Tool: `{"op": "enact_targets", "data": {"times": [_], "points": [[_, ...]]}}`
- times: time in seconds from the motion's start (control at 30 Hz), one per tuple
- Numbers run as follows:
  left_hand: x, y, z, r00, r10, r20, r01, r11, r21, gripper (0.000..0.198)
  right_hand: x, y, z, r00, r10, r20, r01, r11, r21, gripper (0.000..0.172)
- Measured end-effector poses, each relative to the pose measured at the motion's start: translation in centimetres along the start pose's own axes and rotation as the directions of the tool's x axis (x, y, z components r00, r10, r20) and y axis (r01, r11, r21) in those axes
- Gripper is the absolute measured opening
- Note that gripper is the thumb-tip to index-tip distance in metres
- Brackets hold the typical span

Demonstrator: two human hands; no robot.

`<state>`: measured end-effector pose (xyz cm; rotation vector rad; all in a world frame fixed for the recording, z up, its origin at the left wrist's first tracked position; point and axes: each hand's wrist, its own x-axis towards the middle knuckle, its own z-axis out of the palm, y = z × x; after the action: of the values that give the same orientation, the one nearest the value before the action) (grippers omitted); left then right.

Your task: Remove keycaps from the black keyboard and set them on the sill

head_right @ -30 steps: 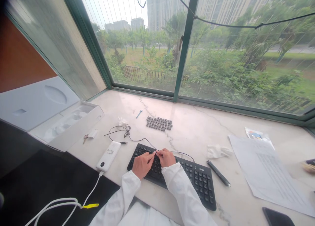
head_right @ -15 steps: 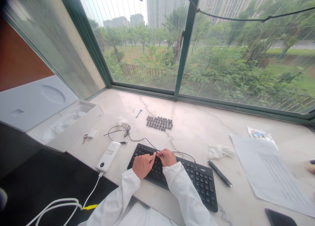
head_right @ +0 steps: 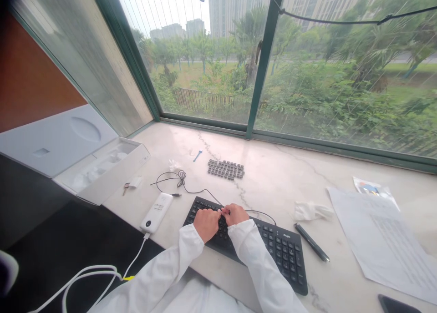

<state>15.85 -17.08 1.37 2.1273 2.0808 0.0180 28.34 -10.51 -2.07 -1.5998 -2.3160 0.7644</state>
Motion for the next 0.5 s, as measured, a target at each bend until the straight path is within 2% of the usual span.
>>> {"op": "enact_targets", "data": {"times": [0.1,0.23,0.5], "points": [[-0.1,-0.2,-0.2,1.000,-0.006,-0.001,0.006,1.000,-0.010,0.043,-0.5,-0.5,-0.6,1.000,0.027,0.008,-0.027,0.999,-0.017,0.021],[-0.4,-0.6,-0.3,1.000,0.013,-0.020,-0.013,1.000,-0.017,0.041,-0.3,-0.3,-1.0,0.999,0.013,0.051,-0.016,0.998,0.059,0.017],[-0.2,-0.6,-0.3,1.000,0.018,0.007,-0.018,1.000,-0.011,0.043,1.0,-0.2,-1.5,0.986,0.115,0.118,-0.124,0.989,0.074,0.013]]}}
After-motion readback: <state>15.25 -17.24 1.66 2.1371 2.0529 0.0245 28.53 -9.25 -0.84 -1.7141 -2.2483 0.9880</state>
